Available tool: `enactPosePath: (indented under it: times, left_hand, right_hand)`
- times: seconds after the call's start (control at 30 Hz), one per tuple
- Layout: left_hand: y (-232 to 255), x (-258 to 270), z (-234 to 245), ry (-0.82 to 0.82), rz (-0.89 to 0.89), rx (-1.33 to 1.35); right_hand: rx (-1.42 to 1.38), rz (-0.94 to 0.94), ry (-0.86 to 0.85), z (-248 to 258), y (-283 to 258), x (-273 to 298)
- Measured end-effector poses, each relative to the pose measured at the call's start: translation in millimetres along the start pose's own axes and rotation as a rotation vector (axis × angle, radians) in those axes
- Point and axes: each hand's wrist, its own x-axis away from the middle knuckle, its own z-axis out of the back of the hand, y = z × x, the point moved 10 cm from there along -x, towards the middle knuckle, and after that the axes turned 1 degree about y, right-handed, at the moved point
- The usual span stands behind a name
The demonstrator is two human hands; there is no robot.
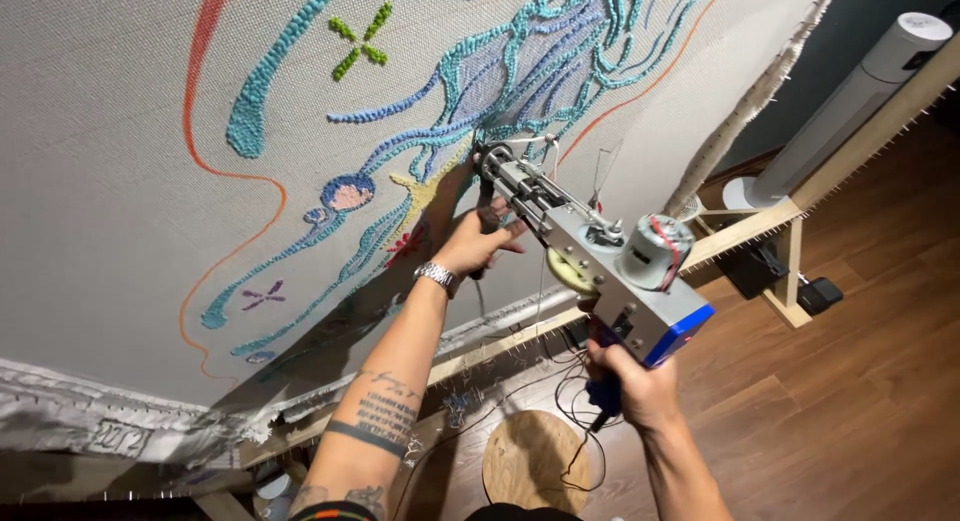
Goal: Using a tufting gun to create a colorful design on a large canvas frame.
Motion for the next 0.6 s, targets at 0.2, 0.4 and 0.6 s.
enactPosePath:
  times: [0.2,0.4,0.6]
  left_hand:
    - [7.0,23.0,-61.7,-0.184,0.056,0.088]
    - [-30.0,5.5,-77.1,-0.138,-0.058,0.127]
    - [40.2,47.0,-97.0,-0.152,-0.169,0.129]
  right_hand:
    - [0.041,-0.029,-0.050,40.3,-25.7,9.1]
    - [0.198,0.183,0.123,33.6,-82.0,47.1]
    - [0.167,0.200,0.092,41.0,-95.9,55.9]
